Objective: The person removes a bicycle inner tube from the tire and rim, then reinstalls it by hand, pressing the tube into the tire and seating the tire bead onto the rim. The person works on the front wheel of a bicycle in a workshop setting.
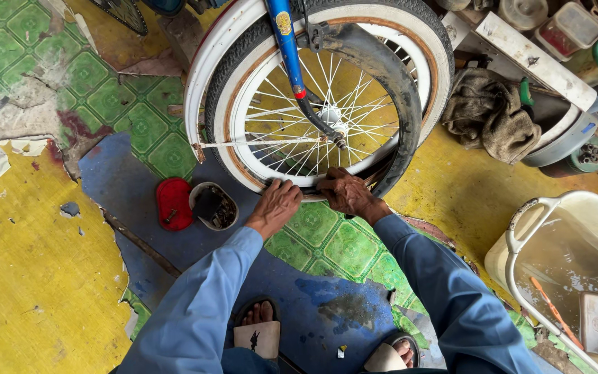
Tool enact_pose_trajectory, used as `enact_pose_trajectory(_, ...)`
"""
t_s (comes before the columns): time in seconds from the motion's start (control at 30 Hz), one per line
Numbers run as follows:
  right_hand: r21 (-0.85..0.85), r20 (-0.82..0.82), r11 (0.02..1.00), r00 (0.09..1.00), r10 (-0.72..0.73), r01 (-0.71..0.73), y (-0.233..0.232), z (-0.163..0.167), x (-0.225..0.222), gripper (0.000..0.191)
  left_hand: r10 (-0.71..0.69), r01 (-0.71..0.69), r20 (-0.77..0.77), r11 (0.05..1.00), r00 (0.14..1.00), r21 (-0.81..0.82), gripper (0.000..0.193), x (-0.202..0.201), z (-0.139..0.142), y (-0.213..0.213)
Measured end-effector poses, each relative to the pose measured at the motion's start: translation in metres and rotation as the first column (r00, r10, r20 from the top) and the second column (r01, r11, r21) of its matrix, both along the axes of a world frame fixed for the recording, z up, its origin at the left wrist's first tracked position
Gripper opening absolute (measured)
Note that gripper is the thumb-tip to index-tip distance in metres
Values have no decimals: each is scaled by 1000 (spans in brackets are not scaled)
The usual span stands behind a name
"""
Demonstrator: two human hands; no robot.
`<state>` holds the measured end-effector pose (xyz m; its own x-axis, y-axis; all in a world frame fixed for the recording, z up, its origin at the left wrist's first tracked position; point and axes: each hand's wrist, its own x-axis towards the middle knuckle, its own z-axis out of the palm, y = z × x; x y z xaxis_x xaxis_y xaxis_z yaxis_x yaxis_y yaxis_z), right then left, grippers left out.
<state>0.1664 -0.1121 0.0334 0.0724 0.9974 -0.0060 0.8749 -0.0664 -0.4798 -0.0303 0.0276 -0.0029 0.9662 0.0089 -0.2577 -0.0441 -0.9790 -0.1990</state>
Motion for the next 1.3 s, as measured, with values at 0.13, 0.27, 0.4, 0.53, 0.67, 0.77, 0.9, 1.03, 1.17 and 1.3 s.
enact_pose_trajectory(0.13, 104, -32, 992, 997, 76, -73, -10, 8, 1, 36, 8, -8, 18, 999, 1000, -35, 43, 4, -10, 6)
enact_pose_trajectory(0.27, 361, 43, 933, 999, -33, 16, -30, 8, 24, 35, 31, -32, -22, 996, 999, -82, 44, -6, -11, 8)
enact_pose_trajectory(0.4, 412, -25, 818, 902, -430, 402, -28, 38, 69, 26, 18, -19, -38, 999, 999, -44, 46, -16, -13, 8)
enact_pose_trajectory(0.53, 753, 192, 599, 780, -596, 272, 12, 115, 112, 103, 34, -28, 52, 994, 998, -103, 43, -16, -21, 11)
enact_pose_trajectory(0.67, 567, 338, 781, 791, -511, 262, 51, 188, 124, 130, 38, -39, -15, 994, 999, -106, 47, -9, -21, 8)
enact_pose_trajectory(0.77, 507, 242, 818, 866, -437, 271, 57, 211, 123, 122, 41, -47, -55, 994, 998, -97, 48, -4, -13, 5)
enact_pose_trajectory(0.9, 510, 252, 804, 840, -480, 307, 52, 203, 131, 112, 56, -61, -44, 990, 997, -127, 38, -3, 0, 9)
enact_pose_trajectory(1.03, 429, 132, 769, 809, -573, 475, 43, 178, 144, 113, 50, -47, -151, 999, 987, 22, 32, -4, 0, 25)
enact_pose_trajectory(1.17, 447, 50, 719, 787, -614, 533, 22, 150, 145, 114, 45, 699, -745, -387, 666, 602, 32, -6, -14, 46)
enact_pose_trajectory(1.3, 412, -103, 648, 739, -665, 641, 4, 122, 138, 115, 444, 443, -695, -874, 565, -199, 28, -9, -22, 54)
